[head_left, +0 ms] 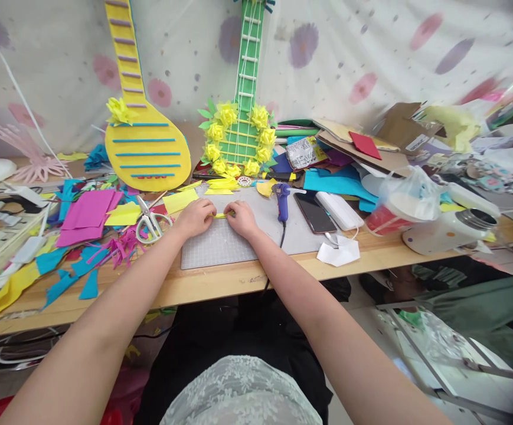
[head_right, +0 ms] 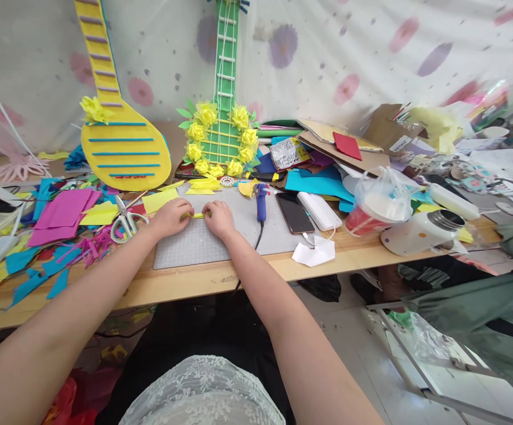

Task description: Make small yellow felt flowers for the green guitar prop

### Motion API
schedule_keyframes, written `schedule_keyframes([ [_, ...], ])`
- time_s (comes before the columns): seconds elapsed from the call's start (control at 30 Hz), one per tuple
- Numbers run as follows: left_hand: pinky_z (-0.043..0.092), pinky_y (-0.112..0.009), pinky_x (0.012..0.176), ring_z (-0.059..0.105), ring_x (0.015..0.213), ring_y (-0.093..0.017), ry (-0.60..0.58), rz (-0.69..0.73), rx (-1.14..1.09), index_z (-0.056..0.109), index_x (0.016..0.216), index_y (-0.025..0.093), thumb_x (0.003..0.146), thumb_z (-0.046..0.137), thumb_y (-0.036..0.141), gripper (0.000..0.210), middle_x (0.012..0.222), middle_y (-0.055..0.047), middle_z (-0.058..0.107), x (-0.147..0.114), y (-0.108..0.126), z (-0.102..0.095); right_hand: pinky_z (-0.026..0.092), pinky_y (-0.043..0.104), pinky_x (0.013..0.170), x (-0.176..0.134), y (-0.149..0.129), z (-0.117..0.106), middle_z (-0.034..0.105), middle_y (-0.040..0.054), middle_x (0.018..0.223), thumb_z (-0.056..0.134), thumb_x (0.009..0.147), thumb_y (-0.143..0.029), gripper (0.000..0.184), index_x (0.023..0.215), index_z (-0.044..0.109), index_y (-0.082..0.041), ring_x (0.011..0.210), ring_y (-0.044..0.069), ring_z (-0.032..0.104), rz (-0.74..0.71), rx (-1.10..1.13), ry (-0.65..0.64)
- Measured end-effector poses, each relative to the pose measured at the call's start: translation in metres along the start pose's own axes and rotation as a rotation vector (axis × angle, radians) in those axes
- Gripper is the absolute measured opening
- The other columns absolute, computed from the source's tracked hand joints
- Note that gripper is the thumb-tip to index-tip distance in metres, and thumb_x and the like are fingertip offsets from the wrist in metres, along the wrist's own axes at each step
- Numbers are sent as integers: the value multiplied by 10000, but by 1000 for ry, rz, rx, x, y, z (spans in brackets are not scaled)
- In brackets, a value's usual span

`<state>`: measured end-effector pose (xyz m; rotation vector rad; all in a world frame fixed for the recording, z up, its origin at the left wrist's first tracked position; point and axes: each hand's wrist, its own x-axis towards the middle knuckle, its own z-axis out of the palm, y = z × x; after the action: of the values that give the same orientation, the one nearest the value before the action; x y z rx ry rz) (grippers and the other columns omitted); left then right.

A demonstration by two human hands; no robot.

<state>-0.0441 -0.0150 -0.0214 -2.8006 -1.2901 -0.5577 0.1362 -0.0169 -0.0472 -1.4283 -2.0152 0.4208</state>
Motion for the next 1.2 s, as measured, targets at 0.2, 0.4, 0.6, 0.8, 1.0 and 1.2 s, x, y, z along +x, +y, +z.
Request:
schedule_keyframes([
  [0.2,430,-340,849,546,941,-214,-57,-124,-95,624,858,165,823,474,303,207,947,-85,606,0,-1,-2,383,348,885,-1,-1,1,609,53,912,560,769,-228,88,779,641,-198,941,203,501,-1,-12,-2],
  [0.4,434,-304,774,573,870,-201,-156,-322,-163,606,988,179,743,594,294,271,946,-65,636,13,0,-3,381,382,902,-1,0,-1,628,54,996,581,765,-175,170,931,608,-202,987,214,500,-25,18,-28],
  [0.6,413,-250,599,538,609,-131,-207,-587,-576,611,669,169,611,716,326,198,627,18,600,22,6,-7,430,364,866,4,5,-4,603,21,896,584,731,-174,276,1002,541,-204,876,169,554,88,467,4],
  [0.8,512,-265,628,569,598,-94,-79,-893,-1313,609,666,124,498,831,255,307,619,13,589,19,31,-5,493,289,730,5,7,-9,597,-38,777,708,635,-331,485,1026,443,-221,663,104,596,249,1076,-1],
  [1.0,545,-280,655,631,634,-113,-90,-918,-1431,656,747,100,548,817,159,262,725,-39,663,17,39,-3,483,245,641,6,5,-7,588,-78,619,725,609,-313,405,908,474,-205,572,85,586,320,1093,16],
  [1.2,545,-285,703,659,671,-137,-130,-897,-1389,673,757,108,492,845,176,323,724,-49,692,15,38,-9,468,237,605,7,2,-7,575,-93,581,704,613,-301,354,865,475,-203,524,77,574,353,1068,66],
])
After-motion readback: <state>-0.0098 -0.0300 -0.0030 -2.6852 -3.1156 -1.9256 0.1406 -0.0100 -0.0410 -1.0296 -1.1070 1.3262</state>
